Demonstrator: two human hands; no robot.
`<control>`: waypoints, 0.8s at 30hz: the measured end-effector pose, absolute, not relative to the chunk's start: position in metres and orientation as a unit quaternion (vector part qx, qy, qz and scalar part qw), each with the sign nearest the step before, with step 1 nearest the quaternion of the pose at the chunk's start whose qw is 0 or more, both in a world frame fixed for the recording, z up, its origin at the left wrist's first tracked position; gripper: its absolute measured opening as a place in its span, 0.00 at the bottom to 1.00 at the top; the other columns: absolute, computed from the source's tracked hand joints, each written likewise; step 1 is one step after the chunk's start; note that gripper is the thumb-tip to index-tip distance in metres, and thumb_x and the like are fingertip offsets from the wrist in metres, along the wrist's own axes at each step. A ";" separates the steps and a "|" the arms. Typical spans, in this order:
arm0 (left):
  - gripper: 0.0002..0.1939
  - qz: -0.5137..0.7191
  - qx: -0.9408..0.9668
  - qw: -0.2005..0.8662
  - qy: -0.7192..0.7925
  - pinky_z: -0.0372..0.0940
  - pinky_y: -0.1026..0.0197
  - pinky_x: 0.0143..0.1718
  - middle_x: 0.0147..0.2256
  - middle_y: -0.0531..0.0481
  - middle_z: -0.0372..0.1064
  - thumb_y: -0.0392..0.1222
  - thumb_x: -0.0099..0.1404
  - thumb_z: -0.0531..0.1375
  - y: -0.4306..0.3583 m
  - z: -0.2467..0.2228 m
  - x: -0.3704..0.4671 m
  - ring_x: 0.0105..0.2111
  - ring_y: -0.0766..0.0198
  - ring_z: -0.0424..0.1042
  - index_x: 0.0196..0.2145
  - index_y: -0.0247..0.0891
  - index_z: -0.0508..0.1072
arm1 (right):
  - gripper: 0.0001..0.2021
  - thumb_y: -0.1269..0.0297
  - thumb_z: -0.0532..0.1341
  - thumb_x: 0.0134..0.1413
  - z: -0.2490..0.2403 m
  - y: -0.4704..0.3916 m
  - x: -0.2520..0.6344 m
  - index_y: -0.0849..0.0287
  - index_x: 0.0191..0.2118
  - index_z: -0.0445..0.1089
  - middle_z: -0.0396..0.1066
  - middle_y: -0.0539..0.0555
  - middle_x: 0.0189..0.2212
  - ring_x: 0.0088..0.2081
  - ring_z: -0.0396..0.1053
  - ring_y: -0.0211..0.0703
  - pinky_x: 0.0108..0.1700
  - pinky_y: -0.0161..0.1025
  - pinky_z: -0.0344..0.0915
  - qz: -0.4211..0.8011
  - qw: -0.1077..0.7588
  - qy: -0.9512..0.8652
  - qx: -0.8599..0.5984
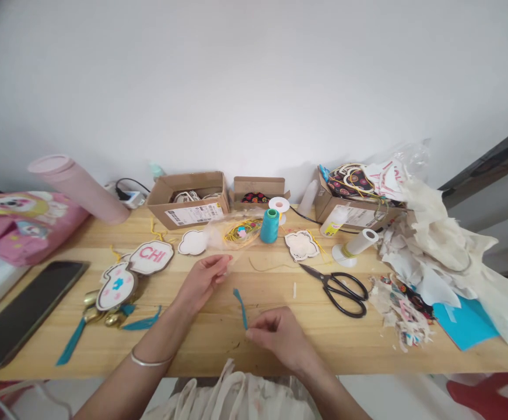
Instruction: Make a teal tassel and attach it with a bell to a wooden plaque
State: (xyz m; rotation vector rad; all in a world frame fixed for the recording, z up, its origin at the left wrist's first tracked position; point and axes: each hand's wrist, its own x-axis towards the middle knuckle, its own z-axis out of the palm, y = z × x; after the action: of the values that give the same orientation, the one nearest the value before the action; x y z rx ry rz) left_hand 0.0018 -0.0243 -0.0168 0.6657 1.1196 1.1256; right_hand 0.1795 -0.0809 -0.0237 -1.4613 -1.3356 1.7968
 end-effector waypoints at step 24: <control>0.10 0.404 0.343 0.722 0.444 0.62 0.62 0.37 0.25 0.49 0.72 0.44 0.48 0.63 -0.047 -0.007 0.041 0.28 0.66 0.69 0.25 0.33 0.75 | 0.10 0.61 0.59 0.39 -0.018 -0.082 0.183 0.64 0.22 0.72 0.57 0.48 0.14 0.19 0.47 0.31 0.21 0.31 0.45 0.528 0.306 -0.553 -0.568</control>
State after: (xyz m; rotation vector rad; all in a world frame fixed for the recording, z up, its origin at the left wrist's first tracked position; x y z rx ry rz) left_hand 0.0412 -0.0471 -0.0068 0.7579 0.9812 0.8923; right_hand 0.1829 -0.0816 -0.0180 -1.5029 -1.4628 1.3982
